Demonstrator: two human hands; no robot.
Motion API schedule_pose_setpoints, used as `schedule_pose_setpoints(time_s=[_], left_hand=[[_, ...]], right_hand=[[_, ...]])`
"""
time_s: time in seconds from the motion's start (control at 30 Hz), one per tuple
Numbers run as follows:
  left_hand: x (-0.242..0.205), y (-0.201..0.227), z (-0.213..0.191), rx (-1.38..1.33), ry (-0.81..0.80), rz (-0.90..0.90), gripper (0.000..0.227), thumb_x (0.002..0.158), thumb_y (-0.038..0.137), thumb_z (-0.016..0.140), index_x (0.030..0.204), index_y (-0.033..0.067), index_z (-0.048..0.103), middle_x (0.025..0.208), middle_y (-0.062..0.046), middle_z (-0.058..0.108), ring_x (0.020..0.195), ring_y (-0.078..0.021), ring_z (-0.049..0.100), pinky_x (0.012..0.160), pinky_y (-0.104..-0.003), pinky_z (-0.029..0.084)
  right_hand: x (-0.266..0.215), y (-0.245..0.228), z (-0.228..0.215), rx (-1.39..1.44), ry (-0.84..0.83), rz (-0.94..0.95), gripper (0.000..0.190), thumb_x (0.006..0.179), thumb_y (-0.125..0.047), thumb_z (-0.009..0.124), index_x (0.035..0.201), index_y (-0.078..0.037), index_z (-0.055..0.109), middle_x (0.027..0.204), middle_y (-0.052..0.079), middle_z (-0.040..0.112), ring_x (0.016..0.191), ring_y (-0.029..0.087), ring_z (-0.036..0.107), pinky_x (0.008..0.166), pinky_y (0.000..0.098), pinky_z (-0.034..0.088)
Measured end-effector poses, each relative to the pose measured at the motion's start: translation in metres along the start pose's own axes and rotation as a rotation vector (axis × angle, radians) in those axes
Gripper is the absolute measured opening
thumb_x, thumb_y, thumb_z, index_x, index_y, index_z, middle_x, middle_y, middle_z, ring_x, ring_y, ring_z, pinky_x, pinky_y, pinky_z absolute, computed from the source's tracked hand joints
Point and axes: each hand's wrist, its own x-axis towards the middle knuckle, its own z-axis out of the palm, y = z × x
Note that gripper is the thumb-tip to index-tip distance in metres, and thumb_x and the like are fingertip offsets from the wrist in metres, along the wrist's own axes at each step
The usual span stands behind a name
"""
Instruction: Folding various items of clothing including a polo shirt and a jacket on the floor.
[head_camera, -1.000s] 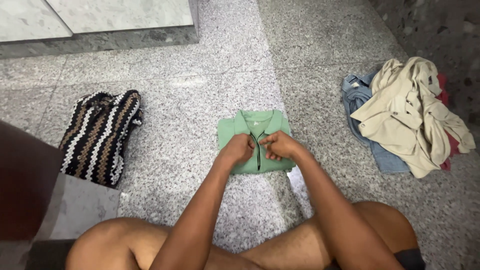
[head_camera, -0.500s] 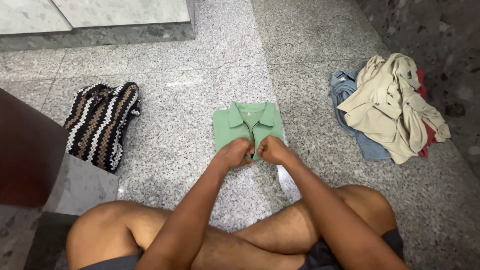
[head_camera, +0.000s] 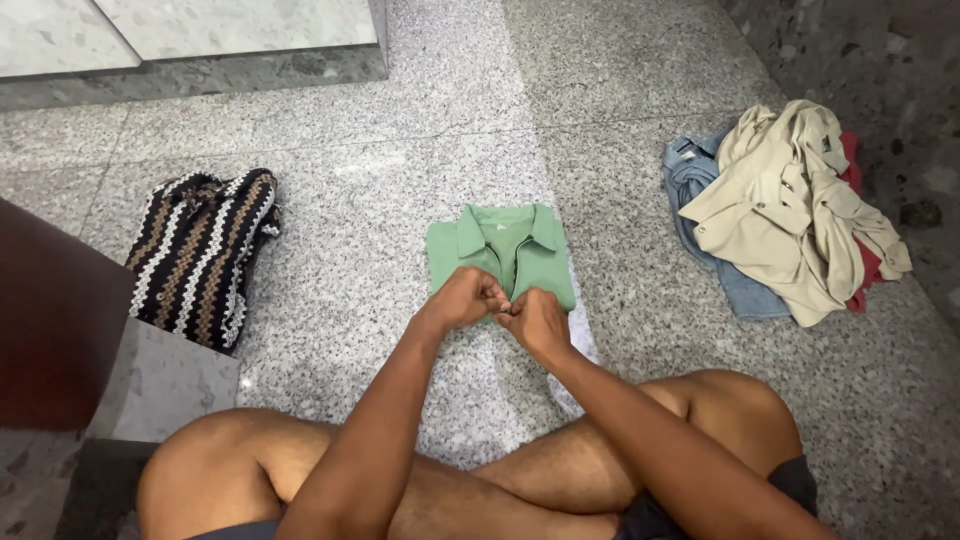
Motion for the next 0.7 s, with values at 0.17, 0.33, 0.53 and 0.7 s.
schedule_pose_setpoints(time_s=[0.17, 0.33, 0.53, 0.7], left_hand=[[0.004, 0.0, 0.003, 0.01, -0.029, 0.023, 0.009, 0.083, 0.008, 0.079, 0.085, -0.0003, 0.078, 0.079, -0.012, 0.079, 0.07, -0.0169, 0.075, 0.067, -0.032, 0.06], [-0.001, 0.014, -0.007, 0.172, -0.061, 0.082, 0.011, 0.079, 0.011, 0.082, 0.087, 0.0037, 0.08, 0.081, -0.014, 0.078, 0.07, -0.0198, 0.075, 0.065, -0.033, 0.058], [0.006, 0.007, -0.012, 0.205, -0.023, 0.193, 0.014, 0.082, 0.015, 0.083, 0.088, 0.0033, 0.078, 0.081, -0.016, 0.075, 0.069, -0.0256, 0.074, 0.062, -0.039, 0.056], [0.01, -0.001, -0.005, 0.355, 0.168, 0.442, 0.013, 0.087, 0.015, 0.077, 0.092, 0.0034, 0.077, 0.091, -0.015, 0.074, 0.083, -0.0341, 0.072, 0.072, -0.041, 0.057]], right_hand=[[0.003, 0.007, 0.009, 0.027, 0.091, -0.053, 0.027, 0.069, -0.025, 0.089, 0.078, -0.003, 0.075, 0.077, 0.021, 0.073, 0.078, 0.038, 0.072, 0.071, 0.0472, 0.057], [0.009, 0.018, 0.02, 0.061, 0.079, -0.097, 0.02, 0.071, -0.019, 0.082, 0.07, -0.001, 0.074, 0.072, 0.023, 0.071, 0.073, 0.038, 0.072, 0.072, 0.0461, 0.059], [0.022, 0.042, 0.042, 0.081, 0.146, -0.174, 0.021, 0.066, -0.014, 0.082, 0.067, 0.001, 0.066, 0.075, 0.023, 0.07, 0.079, 0.04, 0.069, 0.077, 0.048, 0.056], [0.021, 0.032, 0.035, 0.025, 0.054, -0.083, 0.017, 0.069, -0.015, 0.079, 0.065, -0.002, 0.067, 0.078, 0.021, 0.071, 0.083, 0.04, 0.071, 0.081, 0.0461, 0.057]])
